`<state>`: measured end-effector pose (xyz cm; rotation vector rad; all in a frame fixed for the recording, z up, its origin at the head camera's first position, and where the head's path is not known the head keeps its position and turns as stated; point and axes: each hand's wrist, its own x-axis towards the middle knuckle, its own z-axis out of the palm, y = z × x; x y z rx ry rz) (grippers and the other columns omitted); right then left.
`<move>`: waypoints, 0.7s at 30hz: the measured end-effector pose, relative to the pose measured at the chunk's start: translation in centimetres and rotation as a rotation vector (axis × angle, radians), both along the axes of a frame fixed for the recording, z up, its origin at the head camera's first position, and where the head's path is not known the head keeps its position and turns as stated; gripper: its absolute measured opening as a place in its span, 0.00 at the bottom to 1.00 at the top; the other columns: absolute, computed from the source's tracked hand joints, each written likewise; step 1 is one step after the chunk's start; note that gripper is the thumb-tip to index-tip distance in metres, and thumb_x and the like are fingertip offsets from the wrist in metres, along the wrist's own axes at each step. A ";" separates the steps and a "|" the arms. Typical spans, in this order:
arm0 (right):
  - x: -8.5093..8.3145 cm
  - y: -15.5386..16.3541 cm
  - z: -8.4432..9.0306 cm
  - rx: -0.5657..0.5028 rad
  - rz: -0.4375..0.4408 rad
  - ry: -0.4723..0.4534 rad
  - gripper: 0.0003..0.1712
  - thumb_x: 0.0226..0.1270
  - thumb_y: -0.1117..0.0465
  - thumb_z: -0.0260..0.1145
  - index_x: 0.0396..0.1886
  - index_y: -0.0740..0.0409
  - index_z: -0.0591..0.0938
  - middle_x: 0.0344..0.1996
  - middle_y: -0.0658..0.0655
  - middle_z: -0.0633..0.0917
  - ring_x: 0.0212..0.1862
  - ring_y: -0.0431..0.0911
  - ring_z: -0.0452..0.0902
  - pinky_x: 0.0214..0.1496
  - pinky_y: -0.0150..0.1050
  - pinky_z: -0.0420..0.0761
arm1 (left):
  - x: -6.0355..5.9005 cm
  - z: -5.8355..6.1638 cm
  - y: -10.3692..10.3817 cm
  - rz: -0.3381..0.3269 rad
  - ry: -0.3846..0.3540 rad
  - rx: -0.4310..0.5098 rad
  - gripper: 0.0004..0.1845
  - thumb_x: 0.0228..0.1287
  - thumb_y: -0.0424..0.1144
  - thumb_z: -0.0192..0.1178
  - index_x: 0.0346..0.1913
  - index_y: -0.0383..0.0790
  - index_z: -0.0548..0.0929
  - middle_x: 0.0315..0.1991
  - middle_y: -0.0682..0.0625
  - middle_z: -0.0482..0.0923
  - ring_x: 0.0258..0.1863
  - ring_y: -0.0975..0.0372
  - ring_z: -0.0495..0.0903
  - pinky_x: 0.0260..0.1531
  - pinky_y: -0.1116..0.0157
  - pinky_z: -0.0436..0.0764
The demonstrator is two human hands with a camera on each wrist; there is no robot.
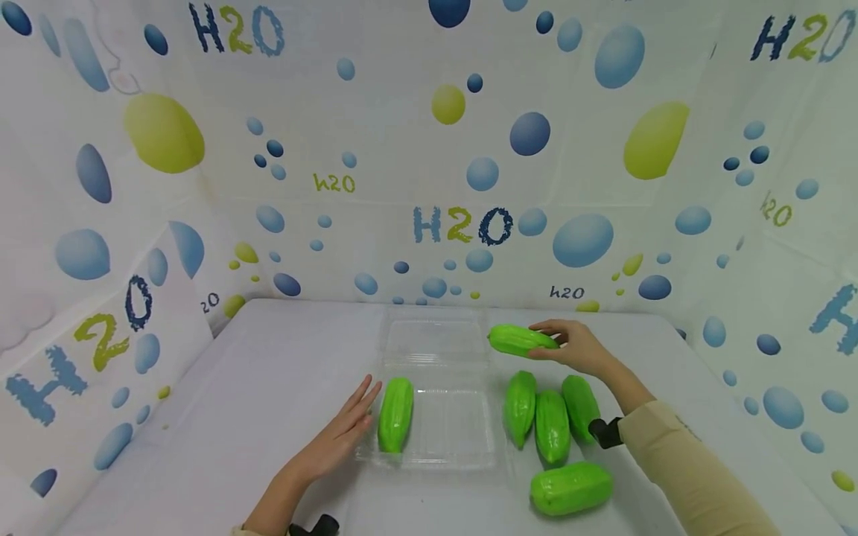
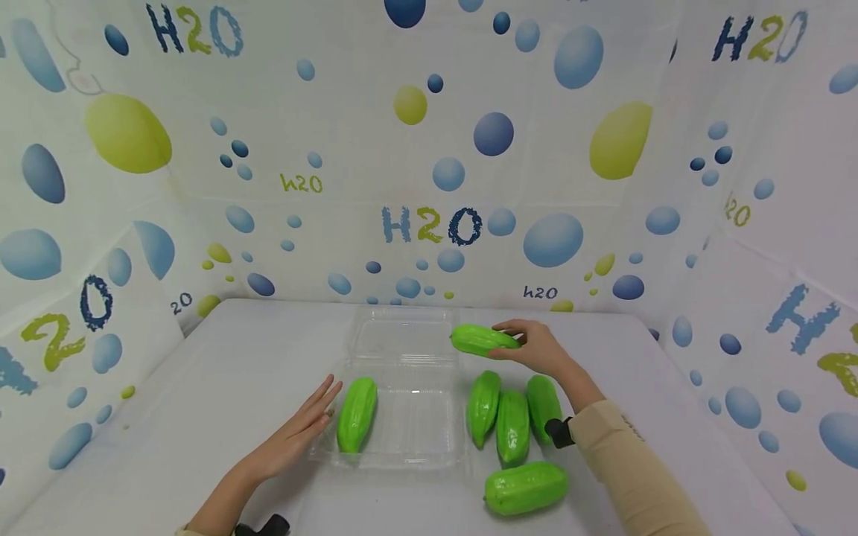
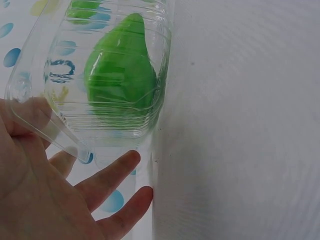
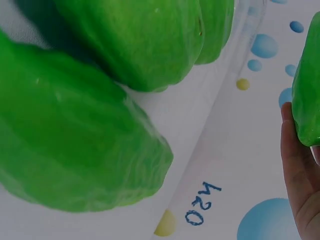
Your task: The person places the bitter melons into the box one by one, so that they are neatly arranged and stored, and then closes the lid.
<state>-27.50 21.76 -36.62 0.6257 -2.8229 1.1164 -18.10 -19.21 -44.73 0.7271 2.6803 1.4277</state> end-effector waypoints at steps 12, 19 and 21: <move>0.2 -2.4 -0.1 -0.042 0.072 -0.027 0.29 0.54 0.52 0.70 0.55 0.59 0.77 0.52 0.63 0.77 0.43 0.52 0.78 0.42 0.43 0.78 | 0.0 0.1 -0.1 -0.011 -0.013 0.023 0.26 0.72 0.36 0.40 0.71 0.39 0.53 0.72 0.40 0.37 0.69 0.45 0.37 0.61 0.40 0.45; 0.2 -3.9 -0.3 -0.029 0.101 -0.046 0.30 0.53 0.50 0.70 0.54 0.58 0.77 0.51 0.60 0.78 0.42 0.48 0.78 0.43 0.41 0.78 | 0.1 0.1 0.0 -0.011 -0.005 0.010 0.26 0.73 0.37 0.39 0.71 0.40 0.52 0.72 0.41 0.37 0.69 0.46 0.36 0.62 0.41 0.43; 0.2 -4.3 -0.3 -0.023 0.111 -0.054 0.30 0.53 0.49 0.70 0.55 0.57 0.77 0.51 0.60 0.78 0.43 0.48 0.78 0.43 0.41 0.78 | 0.1 0.1 0.0 -0.005 -0.007 -0.001 0.26 0.73 0.37 0.38 0.71 0.40 0.51 0.72 0.42 0.36 0.69 0.46 0.36 0.62 0.41 0.43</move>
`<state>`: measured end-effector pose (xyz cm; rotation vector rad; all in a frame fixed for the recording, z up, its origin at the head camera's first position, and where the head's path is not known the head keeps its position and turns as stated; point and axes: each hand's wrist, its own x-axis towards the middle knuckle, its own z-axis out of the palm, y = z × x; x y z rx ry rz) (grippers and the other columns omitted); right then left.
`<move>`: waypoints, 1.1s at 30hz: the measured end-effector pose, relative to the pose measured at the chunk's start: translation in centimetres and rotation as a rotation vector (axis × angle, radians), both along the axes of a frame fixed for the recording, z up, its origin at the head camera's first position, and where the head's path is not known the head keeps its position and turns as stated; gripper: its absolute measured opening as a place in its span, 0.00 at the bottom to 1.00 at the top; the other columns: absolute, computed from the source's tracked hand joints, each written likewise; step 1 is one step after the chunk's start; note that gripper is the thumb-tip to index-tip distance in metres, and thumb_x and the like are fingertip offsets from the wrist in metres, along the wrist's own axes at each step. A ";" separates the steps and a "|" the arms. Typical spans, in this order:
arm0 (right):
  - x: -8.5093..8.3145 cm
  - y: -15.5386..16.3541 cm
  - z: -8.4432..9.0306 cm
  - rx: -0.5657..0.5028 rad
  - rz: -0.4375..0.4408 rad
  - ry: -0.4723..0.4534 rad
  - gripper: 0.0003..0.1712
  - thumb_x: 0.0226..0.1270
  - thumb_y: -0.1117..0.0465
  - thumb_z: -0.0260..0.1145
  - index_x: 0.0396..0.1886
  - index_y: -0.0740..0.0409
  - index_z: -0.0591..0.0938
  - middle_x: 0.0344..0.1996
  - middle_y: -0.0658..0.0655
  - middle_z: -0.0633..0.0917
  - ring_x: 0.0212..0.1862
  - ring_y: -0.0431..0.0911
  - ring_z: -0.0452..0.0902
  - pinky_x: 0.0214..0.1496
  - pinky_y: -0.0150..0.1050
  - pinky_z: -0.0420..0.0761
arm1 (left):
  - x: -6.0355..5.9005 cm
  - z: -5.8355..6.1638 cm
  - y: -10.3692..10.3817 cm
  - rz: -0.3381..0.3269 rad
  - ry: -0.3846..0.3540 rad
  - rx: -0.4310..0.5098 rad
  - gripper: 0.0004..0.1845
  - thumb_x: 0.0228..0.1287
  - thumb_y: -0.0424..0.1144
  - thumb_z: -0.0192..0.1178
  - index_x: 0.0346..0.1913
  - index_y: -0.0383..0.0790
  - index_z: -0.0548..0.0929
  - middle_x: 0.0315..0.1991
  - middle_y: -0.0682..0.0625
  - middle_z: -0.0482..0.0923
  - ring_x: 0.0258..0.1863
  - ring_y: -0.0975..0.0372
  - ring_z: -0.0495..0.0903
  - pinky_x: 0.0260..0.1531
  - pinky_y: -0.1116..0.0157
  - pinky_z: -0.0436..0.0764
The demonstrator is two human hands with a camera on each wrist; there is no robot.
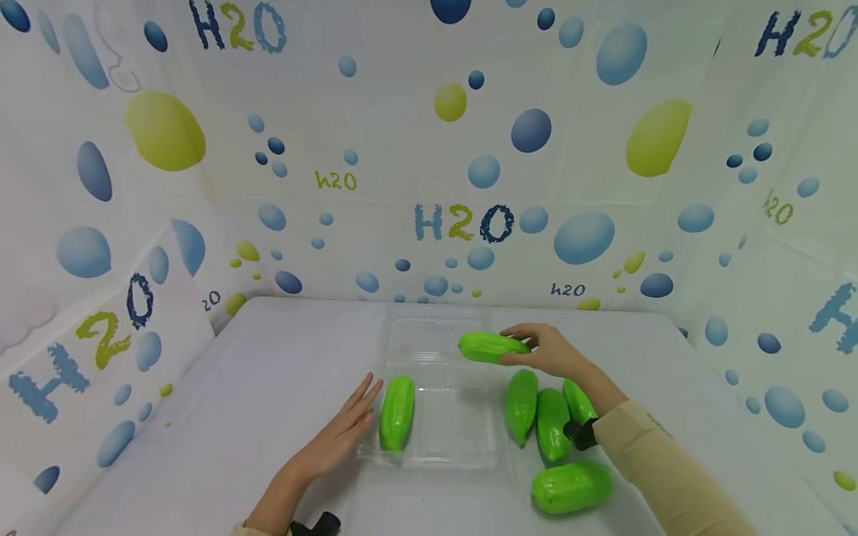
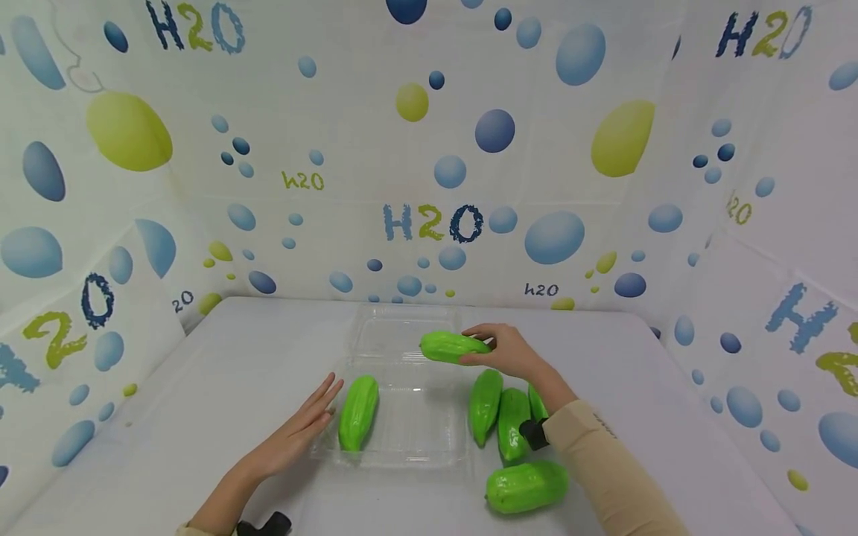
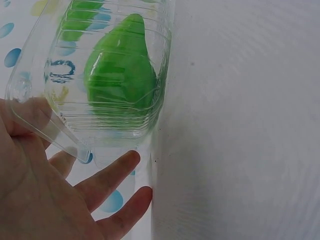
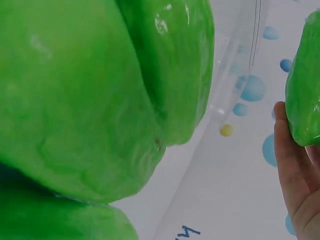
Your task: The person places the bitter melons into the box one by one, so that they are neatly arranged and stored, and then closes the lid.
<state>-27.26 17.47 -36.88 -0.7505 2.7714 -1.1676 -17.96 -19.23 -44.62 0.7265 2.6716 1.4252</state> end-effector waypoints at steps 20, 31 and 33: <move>0.5 -2.9 0.3 -0.006 0.046 -0.040 0.30 0.52 0.50 0.71 0.54 0.55 0.78 0.50 0.57 0.79 0.44 0.48 0.77 0.44 0.41 0.78 | 0.0 0.3 0.2 0.003 -0.010 0.003 0.26 0.73 0.37 0.39 0.71 0.40 0.51 0.72 0.42 0.36 0.69 0.46 0.36 0.62 0.41 0.43; 0.5 -3.6 -0.4 -0.006 0.064 -0.027 0.29 0.53 0.49 0.71 0.54 0.54 0.78 0.50 0.57 0.79 0.46 0.49 0.77 0.47 0.43 0.77 | 0.1 -0.1 0.2 0.000 -0.014 0.002 0.26 0.73 0.37 0.39 0.71 0.41 0.51 0.72 0.42 0.36 0.69 0.47 0.35 0.62 0.42 0.43; 0.5 -3.7 -0.4 -0.011 0.074 -0.025 0.29 0.52 0.49 0.71 0.54 0.54 0.78 0.50 0.56 0.79 0.47 0.50 0.77 0.48 0.43 0.76 | 0.2 0.0 0.2 0.003 -0.013 0.006 0.26 0.73 0.37 0.39 0.71 0.41 0.51 0.72 0.42 0.36 0.70 0.47 0.35 0.62 0.42 0.42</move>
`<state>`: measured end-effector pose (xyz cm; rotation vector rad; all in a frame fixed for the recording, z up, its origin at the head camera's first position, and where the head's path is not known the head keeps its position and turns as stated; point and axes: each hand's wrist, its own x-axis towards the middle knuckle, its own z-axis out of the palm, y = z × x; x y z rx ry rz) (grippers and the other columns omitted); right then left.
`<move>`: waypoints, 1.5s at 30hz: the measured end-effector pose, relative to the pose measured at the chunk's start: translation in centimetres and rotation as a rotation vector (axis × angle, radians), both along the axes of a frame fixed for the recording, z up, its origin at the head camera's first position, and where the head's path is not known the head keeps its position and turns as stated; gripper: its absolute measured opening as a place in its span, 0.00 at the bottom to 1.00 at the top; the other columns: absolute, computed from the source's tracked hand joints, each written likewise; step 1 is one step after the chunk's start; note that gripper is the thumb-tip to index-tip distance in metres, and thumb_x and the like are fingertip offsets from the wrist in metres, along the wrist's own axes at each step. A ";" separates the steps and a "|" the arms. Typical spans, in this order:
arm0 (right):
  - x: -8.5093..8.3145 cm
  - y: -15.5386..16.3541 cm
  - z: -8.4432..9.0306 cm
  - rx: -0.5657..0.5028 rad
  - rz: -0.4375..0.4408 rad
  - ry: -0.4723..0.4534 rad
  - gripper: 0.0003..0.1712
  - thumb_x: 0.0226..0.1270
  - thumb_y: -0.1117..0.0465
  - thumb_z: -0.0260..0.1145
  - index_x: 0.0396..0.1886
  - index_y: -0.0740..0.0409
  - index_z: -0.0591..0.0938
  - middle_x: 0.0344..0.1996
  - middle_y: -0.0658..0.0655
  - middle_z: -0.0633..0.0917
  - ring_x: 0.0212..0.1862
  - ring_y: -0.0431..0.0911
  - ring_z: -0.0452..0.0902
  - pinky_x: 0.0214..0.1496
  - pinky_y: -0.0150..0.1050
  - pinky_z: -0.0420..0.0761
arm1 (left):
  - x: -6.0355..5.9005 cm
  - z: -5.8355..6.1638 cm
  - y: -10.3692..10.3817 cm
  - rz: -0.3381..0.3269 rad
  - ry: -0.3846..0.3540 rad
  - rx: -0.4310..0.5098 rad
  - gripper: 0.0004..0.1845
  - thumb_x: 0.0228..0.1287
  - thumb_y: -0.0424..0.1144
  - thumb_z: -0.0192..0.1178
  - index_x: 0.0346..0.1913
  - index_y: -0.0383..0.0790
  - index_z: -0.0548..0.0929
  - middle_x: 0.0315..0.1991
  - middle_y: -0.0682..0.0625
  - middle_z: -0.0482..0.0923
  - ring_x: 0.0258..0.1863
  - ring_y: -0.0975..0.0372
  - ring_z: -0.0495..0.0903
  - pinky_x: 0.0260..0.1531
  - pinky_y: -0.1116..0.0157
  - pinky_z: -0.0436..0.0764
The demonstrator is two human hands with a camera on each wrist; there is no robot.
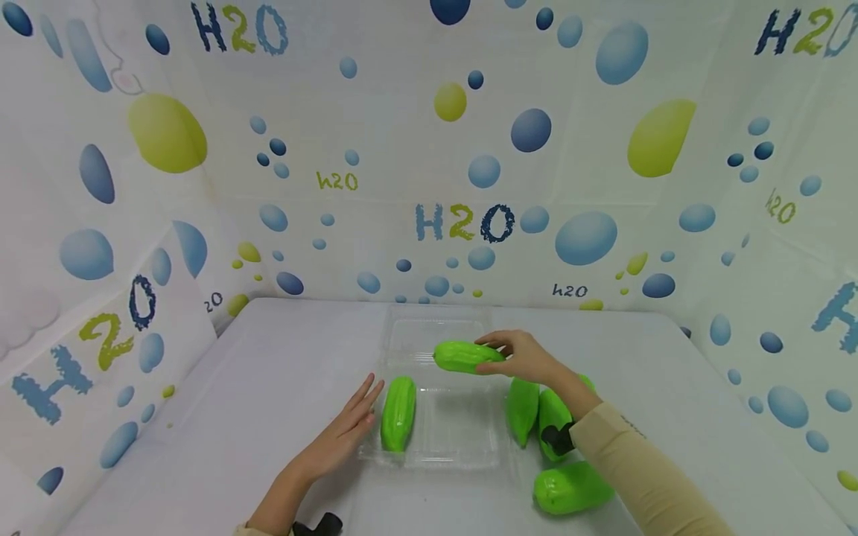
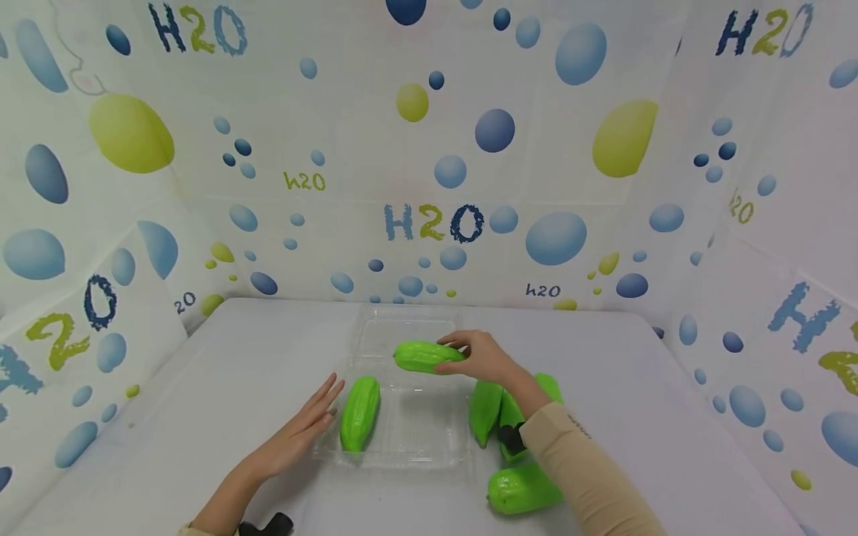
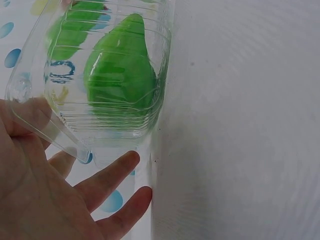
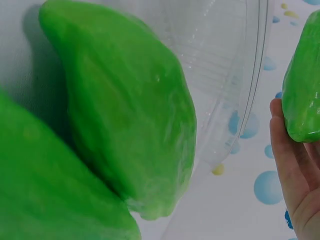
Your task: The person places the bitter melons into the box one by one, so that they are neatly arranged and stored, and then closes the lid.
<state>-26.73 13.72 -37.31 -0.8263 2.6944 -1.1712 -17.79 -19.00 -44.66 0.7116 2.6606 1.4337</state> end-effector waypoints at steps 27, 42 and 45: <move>-0.2 -1.8 -1.0 0.020 0.034 -0.006 0.29 0.52 0.49 0.71 0.53 0.54 0.79 0.49 0.55 0.80 0.48 0.49 0.76 0.49 0.42 0.76 | 0.0 0.0 0.2 0.015 -0.007 -0.024 0.26 0.73 0.37 0.38 0.71 0.40 0.50 0.72 0.42 0.35 0.69 0.46 0.36 0.62 0.41 0.42; 0.0 -3.1 -2.0 0.063 0.040 -0.020 0.27 0.51 0.51 0.72 0.50 0.56 0.80 0.48 0.56 0.80 0.48 0.49 0.76 0.47 0.41 0.77 | -0.1 0.0 0.2 0.015 -0.006 -0.031 0.26 0.73 0.37 0.38 0.71 0.39 0.50 0.72 0.43 0.35 0.69 0.46 0.36 0.62 0.41 0.42; 0.1 -3.2 -2.0 0.073 0.048 -0.020 0.26 0.51 0.52 0.72 0.50 0.56 0.80 0.48 0.56 0.80 0.49 0.50 0.76 0.48 0.42 0.77 | -0.1 0.0 0.2 0.018 -0.004 -0.036 0.26 0.73 0.37 0.38 0.71 0.39 0.50 0.72 0.42 0.35 0.69 0.45 0.36 0.62 0.41 0.42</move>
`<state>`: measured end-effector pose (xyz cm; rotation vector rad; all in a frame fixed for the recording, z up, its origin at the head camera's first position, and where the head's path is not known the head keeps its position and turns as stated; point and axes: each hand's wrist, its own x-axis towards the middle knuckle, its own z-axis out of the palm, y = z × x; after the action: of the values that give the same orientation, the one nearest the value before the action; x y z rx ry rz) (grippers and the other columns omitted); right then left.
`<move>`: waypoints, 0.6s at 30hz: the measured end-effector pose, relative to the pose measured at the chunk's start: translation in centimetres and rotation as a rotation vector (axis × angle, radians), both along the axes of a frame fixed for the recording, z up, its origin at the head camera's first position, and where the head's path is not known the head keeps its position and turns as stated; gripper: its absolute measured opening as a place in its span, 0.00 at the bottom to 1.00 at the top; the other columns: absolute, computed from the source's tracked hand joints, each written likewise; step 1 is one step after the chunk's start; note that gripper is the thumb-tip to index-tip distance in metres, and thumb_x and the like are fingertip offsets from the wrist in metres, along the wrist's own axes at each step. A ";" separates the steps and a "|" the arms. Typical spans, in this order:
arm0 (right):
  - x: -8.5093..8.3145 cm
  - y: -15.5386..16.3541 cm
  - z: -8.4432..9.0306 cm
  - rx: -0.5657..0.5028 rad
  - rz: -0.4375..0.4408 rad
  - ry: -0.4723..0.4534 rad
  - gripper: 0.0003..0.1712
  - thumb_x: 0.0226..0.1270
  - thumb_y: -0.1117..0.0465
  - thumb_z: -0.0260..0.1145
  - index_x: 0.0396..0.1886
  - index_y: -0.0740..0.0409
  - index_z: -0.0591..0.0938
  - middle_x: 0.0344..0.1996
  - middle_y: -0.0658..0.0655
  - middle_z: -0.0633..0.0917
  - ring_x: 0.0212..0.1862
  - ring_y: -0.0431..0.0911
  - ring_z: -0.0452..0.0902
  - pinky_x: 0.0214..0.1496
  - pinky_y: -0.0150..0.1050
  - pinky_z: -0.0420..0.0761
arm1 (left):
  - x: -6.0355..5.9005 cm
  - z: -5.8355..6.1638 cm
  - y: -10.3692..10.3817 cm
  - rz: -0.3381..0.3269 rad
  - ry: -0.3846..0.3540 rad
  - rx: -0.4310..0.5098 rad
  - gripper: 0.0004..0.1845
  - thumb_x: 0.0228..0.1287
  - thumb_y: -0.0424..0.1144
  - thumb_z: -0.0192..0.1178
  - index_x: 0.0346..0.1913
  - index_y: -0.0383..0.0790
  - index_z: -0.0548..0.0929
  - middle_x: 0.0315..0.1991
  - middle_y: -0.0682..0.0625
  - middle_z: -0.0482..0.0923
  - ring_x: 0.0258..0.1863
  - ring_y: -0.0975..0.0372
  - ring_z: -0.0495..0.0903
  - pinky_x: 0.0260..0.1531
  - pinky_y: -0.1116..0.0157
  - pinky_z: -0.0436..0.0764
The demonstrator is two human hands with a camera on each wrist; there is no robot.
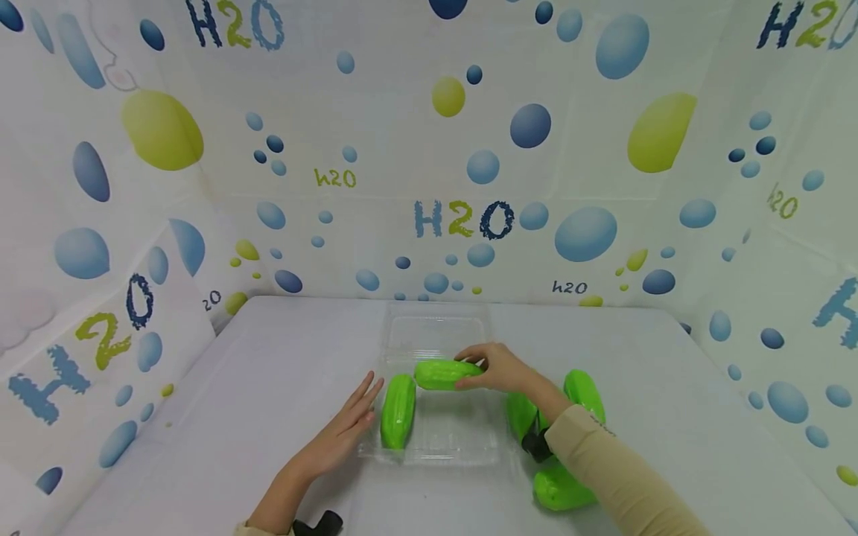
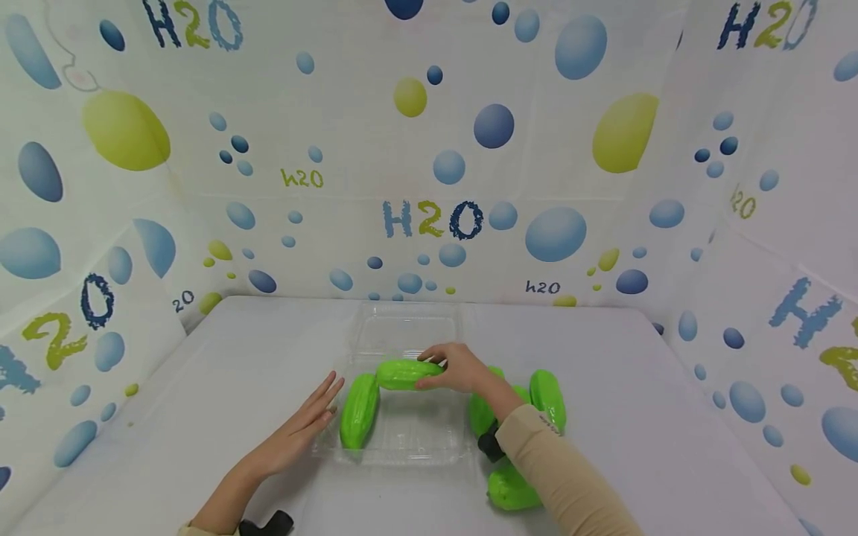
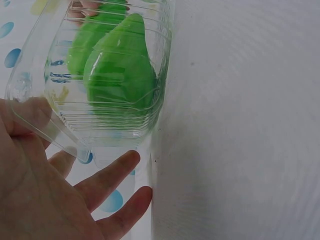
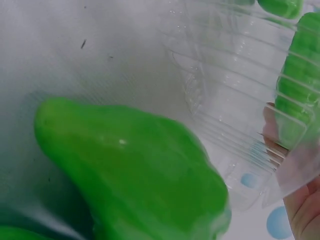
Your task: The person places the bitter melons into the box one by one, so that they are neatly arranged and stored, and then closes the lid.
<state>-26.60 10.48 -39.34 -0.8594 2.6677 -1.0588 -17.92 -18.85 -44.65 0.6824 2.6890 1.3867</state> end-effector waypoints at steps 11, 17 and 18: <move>-0.1 -0.2 -0.7 0.043 0.024 0.040 0.26 0.51 0.52 0.72 0.50 0.58 0.80 0.48 0.59 0.80 0.50 0.53 0.75 0.46 0.42 0.77 | 0.0 0.0 0.1 0.007 -0.012 -0.012 0.26 0.73 0.38 0.38 0.71 0.41 0.50 0.72 0.43 0.35 0.69 0.46 0.36 0.62 0.41 0.42; -0.3 -0.5 -1.3 0.093 -0.001 0.059 0.27 0.49 0.50 0.73 0.48 0.56 0.81 0.46 0.57 0.81 0.47 0.51 0.76 0.45 0.43 0.77 | 0.0 0.1 0.1 0.008 -0.009 -0.004 0.26 0.73 0.38 0.38 0.71 0.40 0.50 0.72 0.42 0.35 0.69 0.45 0.36 0.62 0.41 0.42; -0.3 -0.5 -1.3 0.102 -0.003 0.061 0.27 0.49 0.50 0.73 0.48 0.55 0.81 0.45 0.57 0.81 0.47 0.51 0.76 0.45 0.43 0.77 | 0.0 0.1 0.1 0.008 -0.010 -0.003 0.26 0.73 0.38 0.38 0.71 0.40 0.50 0.72 0.42 0.35 0.69 0.45 0.36 0.62 0.41 0.42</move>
<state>-26.94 9.95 -40.67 -0.8820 2.7466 -0.9027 -17.90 -18.74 -44.55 0.6638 2.6890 1.3833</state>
